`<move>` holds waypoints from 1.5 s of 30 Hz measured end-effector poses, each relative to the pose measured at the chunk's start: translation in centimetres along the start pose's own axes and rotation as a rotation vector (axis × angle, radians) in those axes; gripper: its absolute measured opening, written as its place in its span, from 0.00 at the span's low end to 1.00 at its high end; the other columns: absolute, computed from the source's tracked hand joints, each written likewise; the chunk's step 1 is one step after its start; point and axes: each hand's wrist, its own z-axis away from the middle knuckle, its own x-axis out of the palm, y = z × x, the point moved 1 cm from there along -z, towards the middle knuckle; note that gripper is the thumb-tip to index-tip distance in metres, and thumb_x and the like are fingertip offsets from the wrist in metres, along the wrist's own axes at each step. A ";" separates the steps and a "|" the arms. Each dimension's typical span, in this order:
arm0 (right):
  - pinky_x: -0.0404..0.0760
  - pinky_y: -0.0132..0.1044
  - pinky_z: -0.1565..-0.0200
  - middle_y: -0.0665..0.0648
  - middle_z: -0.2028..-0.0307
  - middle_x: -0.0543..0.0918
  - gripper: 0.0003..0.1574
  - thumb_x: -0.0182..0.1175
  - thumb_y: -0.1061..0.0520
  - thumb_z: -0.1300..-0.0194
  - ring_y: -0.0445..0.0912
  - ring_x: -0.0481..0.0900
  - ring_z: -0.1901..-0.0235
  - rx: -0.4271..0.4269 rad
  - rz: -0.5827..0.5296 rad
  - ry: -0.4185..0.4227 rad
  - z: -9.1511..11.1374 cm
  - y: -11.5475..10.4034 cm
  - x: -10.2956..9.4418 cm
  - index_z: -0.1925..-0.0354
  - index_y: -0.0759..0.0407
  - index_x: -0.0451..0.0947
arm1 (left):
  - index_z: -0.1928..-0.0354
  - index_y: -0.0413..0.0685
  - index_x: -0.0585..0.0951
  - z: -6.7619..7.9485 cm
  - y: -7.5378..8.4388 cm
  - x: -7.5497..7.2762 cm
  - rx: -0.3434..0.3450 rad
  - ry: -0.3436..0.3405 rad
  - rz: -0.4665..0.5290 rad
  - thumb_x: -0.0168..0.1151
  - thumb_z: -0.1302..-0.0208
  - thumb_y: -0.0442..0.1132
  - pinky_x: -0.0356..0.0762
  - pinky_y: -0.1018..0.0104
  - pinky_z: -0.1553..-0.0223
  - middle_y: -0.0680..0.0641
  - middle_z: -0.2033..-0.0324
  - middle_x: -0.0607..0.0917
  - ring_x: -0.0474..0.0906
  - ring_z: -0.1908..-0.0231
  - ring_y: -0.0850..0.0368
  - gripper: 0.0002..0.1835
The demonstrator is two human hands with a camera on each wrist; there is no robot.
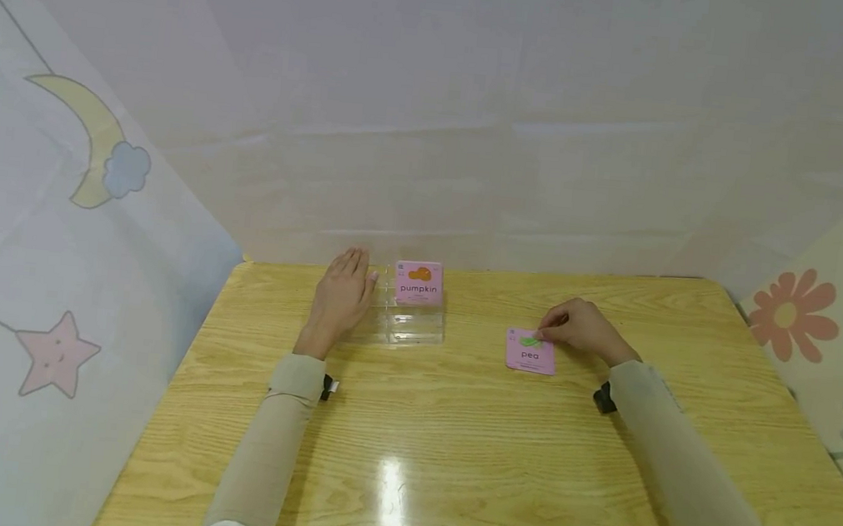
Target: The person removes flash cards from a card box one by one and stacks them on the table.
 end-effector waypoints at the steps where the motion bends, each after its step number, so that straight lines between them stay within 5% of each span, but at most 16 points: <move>1: 0.73 0.36 0.58 0.55 0.58 0.92 0.05 0.72 0.53 0.32 0.47 0.77 0.61 -0.001 0.005 0.004 0.0 0.0 0.0 0.62 0.51 0.92 | 0.21 0.32 0.61 0.0 0.0 0.0 0.000 -0.002 0.000 0.33 0.13 0.52 0.54 0.50 0.14 0.34 0.22 0.67 0.59 0.19 0.40 0.34; 21: 0.78 0.37 0.54 0.55 0.56 0.91 0.10 0.69 0.50 0.29 0.48 0.83 0.56 -0.060 0.019 0.025 0.0 -0.4 -0.1 0.56 0.53 0.90 | 0.21 0.32 0.61 0.0 0.1 0.1 -0.009 -0.004 0.005 0.33 0.14 0.52 0.54 0.49 0.15 0.34 0.22 0.67 0.59 0.19 0.39 0.34; 36: 0.83 0.36 0.55 0.58 0.55 0.90 0.24 0.73 0.47 0.33 0.47 0.83 0.58 -0.110 -0.022 0.058 -0.2 -3.8 -0.4 0.48 0.62 0.87 | 0.20 0.33 0.60 0.0 -0.1 0.0 -0.002 -0.009 -0.005 0.32 0.13 0.53 0.52 0.51 0.14 0.34 0.22 0.67 0.59 0.18 0.41 0.35; 45: 0.83 0.33 0.57 0.57 0.57 0.89 0.23 0.74 0.47 0.33 0.46 0.83 0.59 -0.113 -0.044 0.060 -0.1 -4.9 -0.2 0.48 0.63 0.87 | 0.21 0.33 0.61 0.1 -0.1 -0.2 0.002 -0.002 -0.001 0.33 0.14 0.53 0.53 0.50 0.14 0.34 0.22 0.67 0.60 0.19 0.40 0.34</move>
